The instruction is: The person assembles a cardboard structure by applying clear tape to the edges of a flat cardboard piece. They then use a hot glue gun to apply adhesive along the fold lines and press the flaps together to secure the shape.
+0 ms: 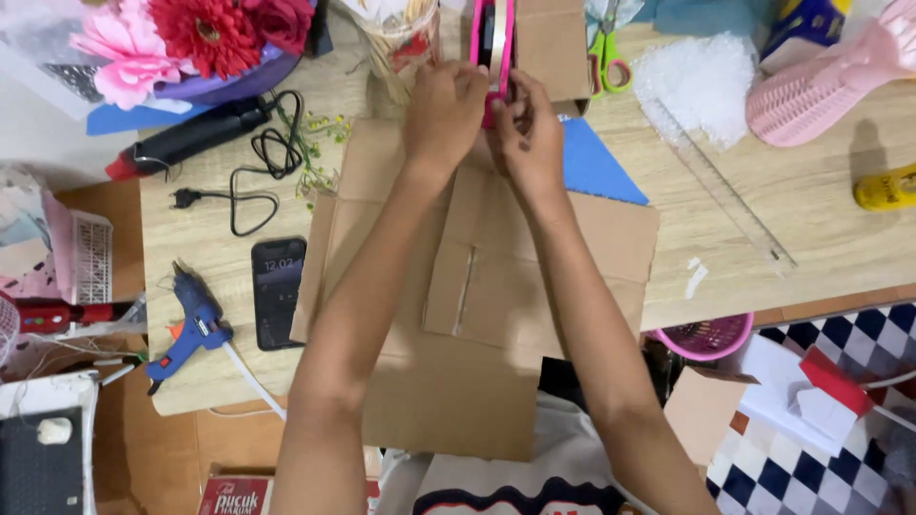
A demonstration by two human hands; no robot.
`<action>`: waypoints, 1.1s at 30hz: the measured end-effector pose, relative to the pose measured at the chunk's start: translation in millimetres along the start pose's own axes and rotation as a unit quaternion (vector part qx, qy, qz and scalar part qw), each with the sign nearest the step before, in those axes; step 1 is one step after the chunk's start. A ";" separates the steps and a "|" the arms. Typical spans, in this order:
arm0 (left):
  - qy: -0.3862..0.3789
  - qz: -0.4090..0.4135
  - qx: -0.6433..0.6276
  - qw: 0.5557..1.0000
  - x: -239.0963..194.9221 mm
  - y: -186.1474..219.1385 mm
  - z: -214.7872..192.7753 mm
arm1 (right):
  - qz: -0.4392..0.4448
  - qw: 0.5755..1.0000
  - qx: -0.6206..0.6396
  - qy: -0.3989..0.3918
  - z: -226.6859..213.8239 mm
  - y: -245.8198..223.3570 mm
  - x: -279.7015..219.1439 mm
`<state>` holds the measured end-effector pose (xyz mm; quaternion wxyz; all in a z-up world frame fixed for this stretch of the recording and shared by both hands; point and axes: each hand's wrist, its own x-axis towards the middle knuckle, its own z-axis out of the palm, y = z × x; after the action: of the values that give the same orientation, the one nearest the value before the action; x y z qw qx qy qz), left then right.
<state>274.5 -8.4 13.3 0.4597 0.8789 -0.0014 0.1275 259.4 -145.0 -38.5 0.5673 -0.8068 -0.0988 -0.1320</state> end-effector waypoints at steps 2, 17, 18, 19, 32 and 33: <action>0.008 -0.032 -0.005 0.999 15.5 -6.1 12.9 | -0.009 0.996 0.082 0.034 12.8 22.1 7.6; -0.031 -0.135 -0.254 0.957 -50.9 34.6 -4.6 | 0.015 0.998 -0.001 0.060 19.3 43.7 6.7; -0.028 -0.153 -0.232 0.960 -67.2 34.8 -15.7 | 0.031 0.998 0.007 0.058 19.4 45.6 8.9; -0.025 -0.171 -0.210 0.962 -83.8 35.0 -26.8 | 0.047 0.997 0.014 0.056 19.6 47.2 10.8; -0.037 -0.103 0.008 0.994 -115.3 -8.4 -3.3 | 0.159 0.940 0.296 0.058 17.7 31.0 9.5; -0.040 -0.109 0.014 0.993 -115.1 -6.6 -4.1 | 0.175 0.928 0.322 0.066 21.2 33.5 11.3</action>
<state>163.0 -14.5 -15.7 0.4582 0.8845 0.0776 0.0415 282.6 -136.2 -71.4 0.8158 -0.5749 0.0441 -0.0448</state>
